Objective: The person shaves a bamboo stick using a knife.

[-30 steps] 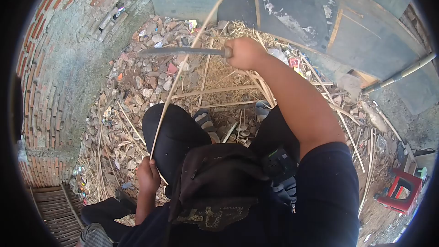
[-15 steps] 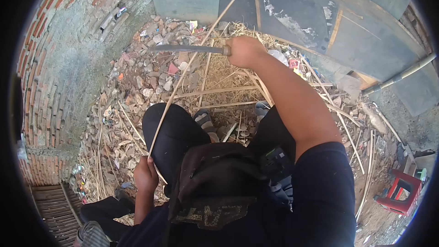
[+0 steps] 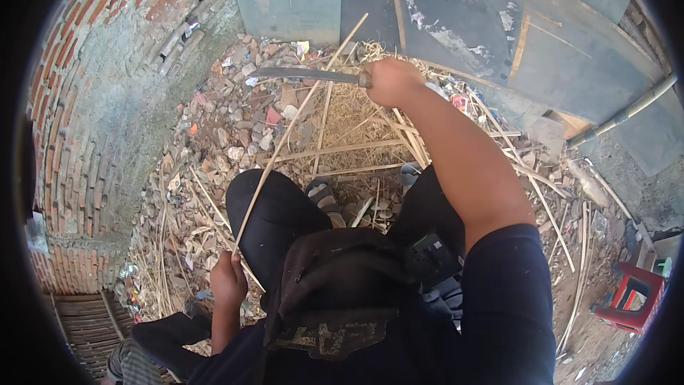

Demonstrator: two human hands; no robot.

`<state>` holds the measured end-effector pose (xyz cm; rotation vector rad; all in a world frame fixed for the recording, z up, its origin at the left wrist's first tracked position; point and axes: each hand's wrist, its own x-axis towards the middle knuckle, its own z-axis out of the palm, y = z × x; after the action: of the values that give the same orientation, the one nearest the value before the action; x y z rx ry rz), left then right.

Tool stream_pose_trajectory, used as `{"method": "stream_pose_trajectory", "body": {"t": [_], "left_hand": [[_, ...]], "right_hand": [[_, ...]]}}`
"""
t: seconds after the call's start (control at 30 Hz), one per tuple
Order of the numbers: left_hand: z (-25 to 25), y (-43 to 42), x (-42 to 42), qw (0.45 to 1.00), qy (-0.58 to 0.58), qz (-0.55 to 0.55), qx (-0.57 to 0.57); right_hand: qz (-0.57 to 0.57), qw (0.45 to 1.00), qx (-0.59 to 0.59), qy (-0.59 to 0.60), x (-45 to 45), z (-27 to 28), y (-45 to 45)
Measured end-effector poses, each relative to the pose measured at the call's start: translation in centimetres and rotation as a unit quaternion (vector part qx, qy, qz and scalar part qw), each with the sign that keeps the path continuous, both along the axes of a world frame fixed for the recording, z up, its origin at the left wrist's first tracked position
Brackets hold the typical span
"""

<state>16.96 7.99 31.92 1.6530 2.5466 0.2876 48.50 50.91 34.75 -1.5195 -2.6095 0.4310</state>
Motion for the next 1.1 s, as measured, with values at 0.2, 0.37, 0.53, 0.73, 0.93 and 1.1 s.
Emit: {"method": "stream_pose_trajectory", "body": {"t": [0.2,0.37,0.53,0.73,0.93,1.1], "left_hand": [[0.7,-0.1,0.4,0.999,-0.022,-0.031,0.016],[-0.6,-1.4,-0.3,1.000,0.002,-0.017,0.014],[-0.5,-1.1,-0.4,1.000,-0.004,-0.010,0.026],[0.0,-1.1,-0.1,0.999,-0.020,-0.024,0.021],[-2.3,-2.9,-1.4,0.998,-0.001,-0.016,0.061],[-1.4,-3.8,-2.1,0.999,-0.005,-0.026,0.032]], "right_hand": [[0.167,0.985,0.034,-0.025,-2.7,2.3,-4.5],[0.077,0.994,-0.071,0.027,-1.3,-0.1,-1.2],[-0.013,0.999,-0.019,0.037,0.4,1.3,-0.3],[0.176,0.978,0.071,-0.082,-1.5,2.8,-4.0],[-0.018,0.998,0.010,0.063,1.7,0.4,1.1],[0.012,0.996,0.054,0.069,1.3,1.1,0.0]]}}
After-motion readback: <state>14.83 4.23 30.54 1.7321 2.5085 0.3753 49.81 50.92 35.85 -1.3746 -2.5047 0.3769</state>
